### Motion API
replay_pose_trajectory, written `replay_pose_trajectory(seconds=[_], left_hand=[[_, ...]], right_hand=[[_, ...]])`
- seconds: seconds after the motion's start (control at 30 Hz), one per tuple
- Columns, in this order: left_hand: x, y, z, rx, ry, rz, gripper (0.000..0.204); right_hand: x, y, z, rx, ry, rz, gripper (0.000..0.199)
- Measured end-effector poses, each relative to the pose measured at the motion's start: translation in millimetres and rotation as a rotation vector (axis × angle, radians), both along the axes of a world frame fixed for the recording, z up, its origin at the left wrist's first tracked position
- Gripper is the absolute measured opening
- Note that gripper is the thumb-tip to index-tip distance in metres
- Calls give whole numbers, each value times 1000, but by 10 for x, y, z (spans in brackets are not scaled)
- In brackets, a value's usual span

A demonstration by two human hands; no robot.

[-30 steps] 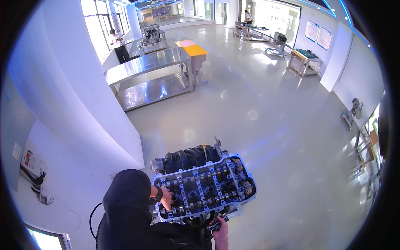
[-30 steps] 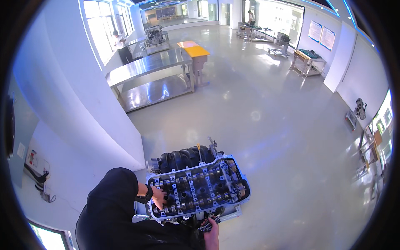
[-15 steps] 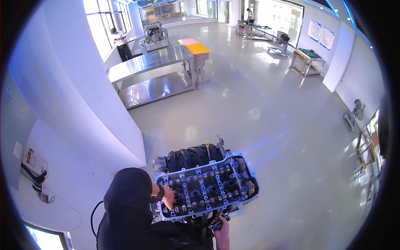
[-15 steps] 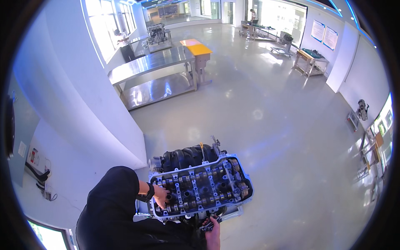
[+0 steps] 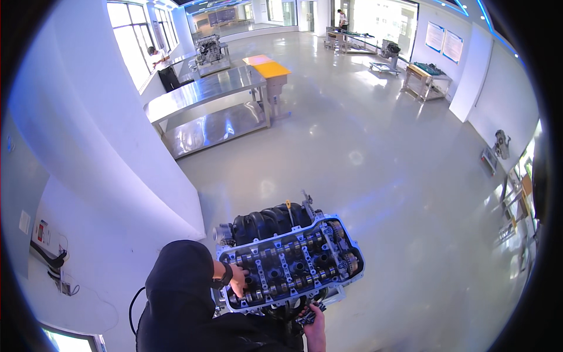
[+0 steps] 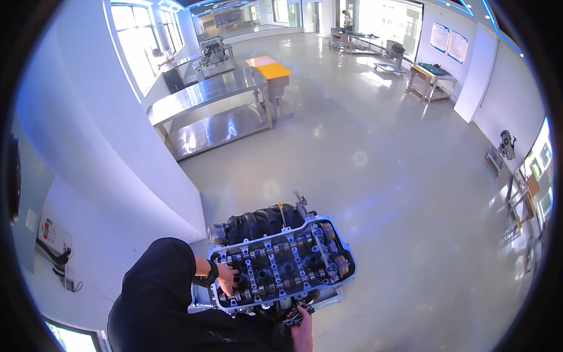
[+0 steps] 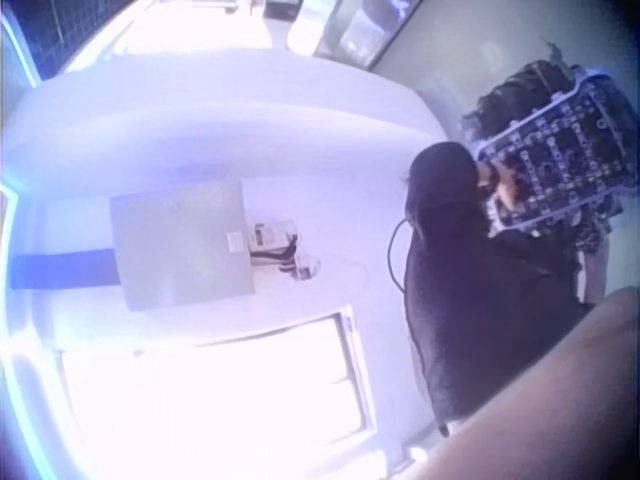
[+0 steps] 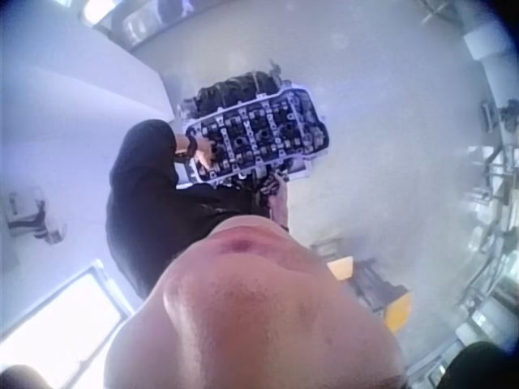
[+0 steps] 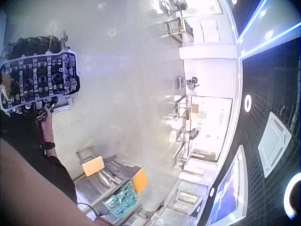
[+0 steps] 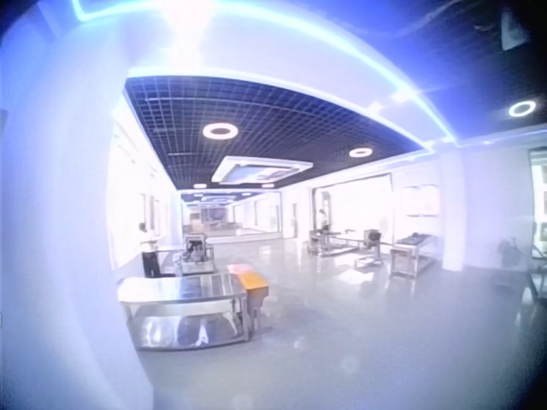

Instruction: The person touches various components inside the cylinder head of an engine by hand, walks to a tool kit on a metal table to select a socket wrench, and then uses the wrench to loosen a bolt on the side of the engine block.

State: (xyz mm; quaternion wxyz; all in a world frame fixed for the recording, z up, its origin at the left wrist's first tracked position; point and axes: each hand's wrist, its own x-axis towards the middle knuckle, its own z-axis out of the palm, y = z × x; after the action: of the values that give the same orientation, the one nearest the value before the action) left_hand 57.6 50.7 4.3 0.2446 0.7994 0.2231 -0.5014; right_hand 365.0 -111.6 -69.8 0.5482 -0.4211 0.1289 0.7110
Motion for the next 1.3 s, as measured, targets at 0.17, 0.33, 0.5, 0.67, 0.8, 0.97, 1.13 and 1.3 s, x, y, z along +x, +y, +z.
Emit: replay_pose_trajectory(seconds=[0.17,0.33,0.5,0.67,0.8,0.97,1.13,1.3], left_hand=[[18,21,31,-10,16,-1,67],[3,-8,7,3,-2,-2,66],[113,-22,159,32,23,36,62],[41,-75,35,60,16,-18,62],[27,-70,22,94,4,-26,62],[67,6,117,23,13,-92,62],[33,7,137,47,14,-72,61],[16,10,144,54,9,-69,60]], right_hand=[[18,0,-17,2,10,-12,25],[-6,43,65,4,27,-15,25],[1,24,27,7,23,-26,24],[-13,25,-48,5,35,-31,24],[-18,21,-16,8,61,-60,24],[-30,46,68,13,63,-66,23],[-44,35,-47,26,48,-61,23],[-32,27,-44,36,56,-62,22]])
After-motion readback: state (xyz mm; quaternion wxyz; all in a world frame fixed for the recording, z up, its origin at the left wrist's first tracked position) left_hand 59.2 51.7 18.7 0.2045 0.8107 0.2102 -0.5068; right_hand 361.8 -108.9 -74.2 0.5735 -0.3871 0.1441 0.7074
